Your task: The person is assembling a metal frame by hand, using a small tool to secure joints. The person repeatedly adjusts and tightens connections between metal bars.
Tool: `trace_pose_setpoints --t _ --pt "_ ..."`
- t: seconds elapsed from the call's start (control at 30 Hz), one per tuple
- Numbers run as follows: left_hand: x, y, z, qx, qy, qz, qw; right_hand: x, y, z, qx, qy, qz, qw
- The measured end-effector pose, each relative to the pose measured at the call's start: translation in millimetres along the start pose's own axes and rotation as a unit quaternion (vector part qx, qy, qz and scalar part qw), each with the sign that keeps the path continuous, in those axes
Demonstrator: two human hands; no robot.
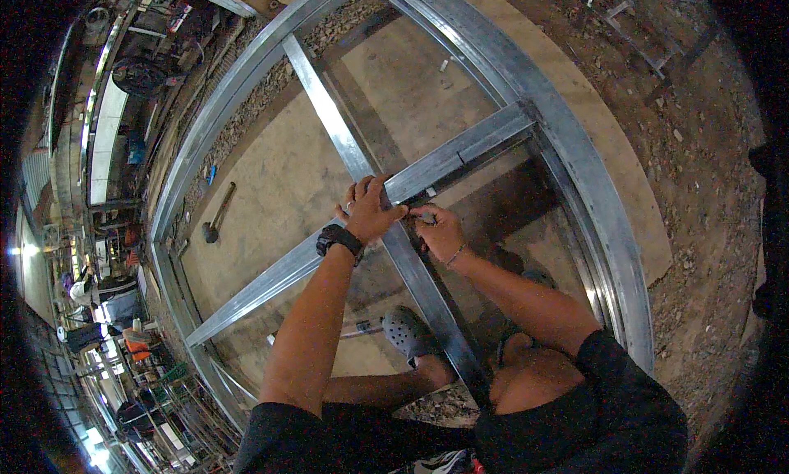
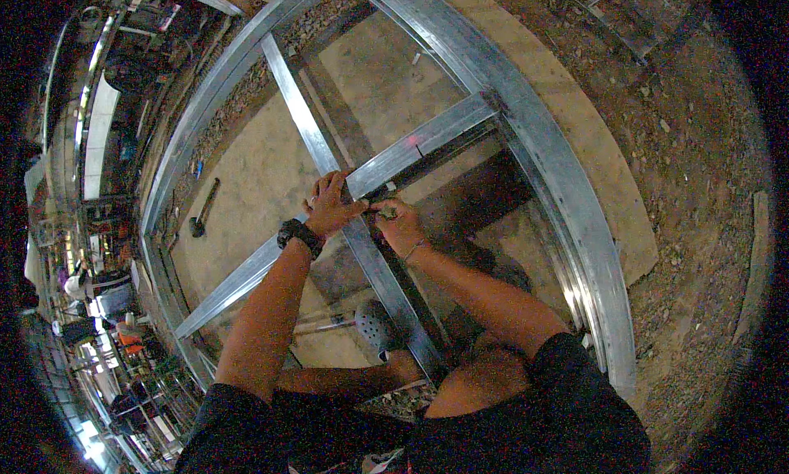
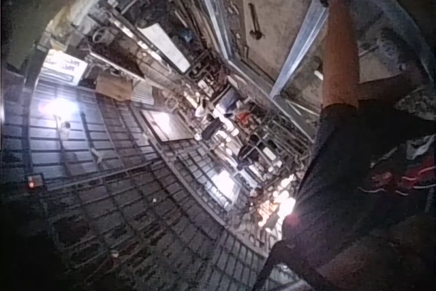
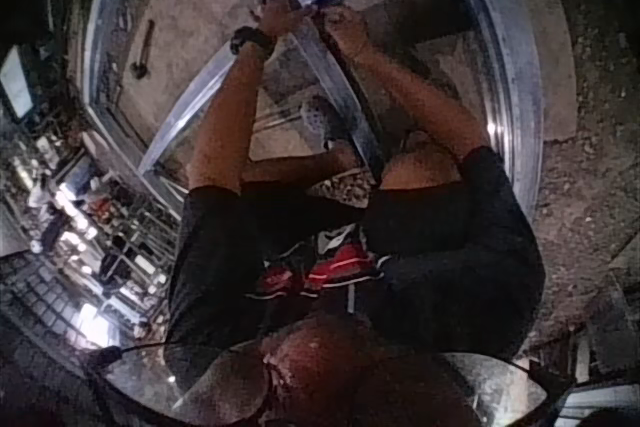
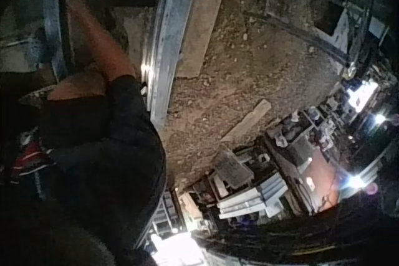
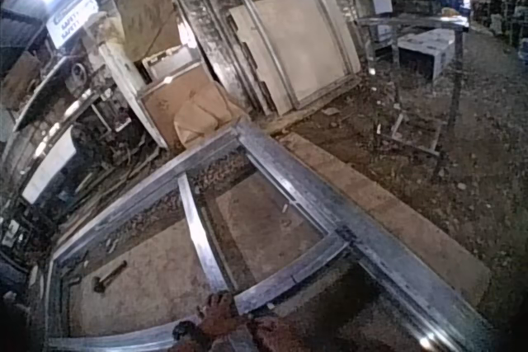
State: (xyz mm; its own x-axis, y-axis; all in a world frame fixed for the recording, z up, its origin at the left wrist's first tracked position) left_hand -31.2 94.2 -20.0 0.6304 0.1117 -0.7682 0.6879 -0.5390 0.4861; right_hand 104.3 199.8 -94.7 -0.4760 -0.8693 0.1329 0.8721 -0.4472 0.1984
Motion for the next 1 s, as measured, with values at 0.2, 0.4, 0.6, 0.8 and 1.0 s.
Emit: trace_pose_setpoints --t 0.2,0.4,0.6,0.8,1.0 --pt "-6 6 -4 -0.018 0.012 0.003 1.0 -3 5 25 0.173 -0.235 0.021 0.956" --pt "-5 2 -3 0.0 0.023 0.001 1.0 -1 9 19 0.22 -0.312 -0.014 0.924" --pt "-3 1 9 0.014 0.004 -0.011 1.0 9 8 11 0.225 -0.302 -0.063 0.924" --pt "-10 2 -3 -0.018 0.039 0.033 0.999 9 7 20 0.225 -0.298 -0.055 0.926" --pt "-8 1 -1 0.042 0.066 0.019 0.997 7 -1 20 0.187 -0.281 -0.056 0.94"
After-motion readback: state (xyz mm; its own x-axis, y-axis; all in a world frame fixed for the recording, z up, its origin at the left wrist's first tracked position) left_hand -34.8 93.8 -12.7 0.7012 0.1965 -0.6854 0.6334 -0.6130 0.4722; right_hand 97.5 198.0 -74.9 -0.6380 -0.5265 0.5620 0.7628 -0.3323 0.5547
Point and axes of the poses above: each hand's wrist, its own y-axis away from the middle knuckle, its own x-axis out of the palm, z = x × y, the point moved 6 cm from there along -y, towards the middle knuckle, and after that the axes turned 4 degrees about z, right-handed, at the moved point
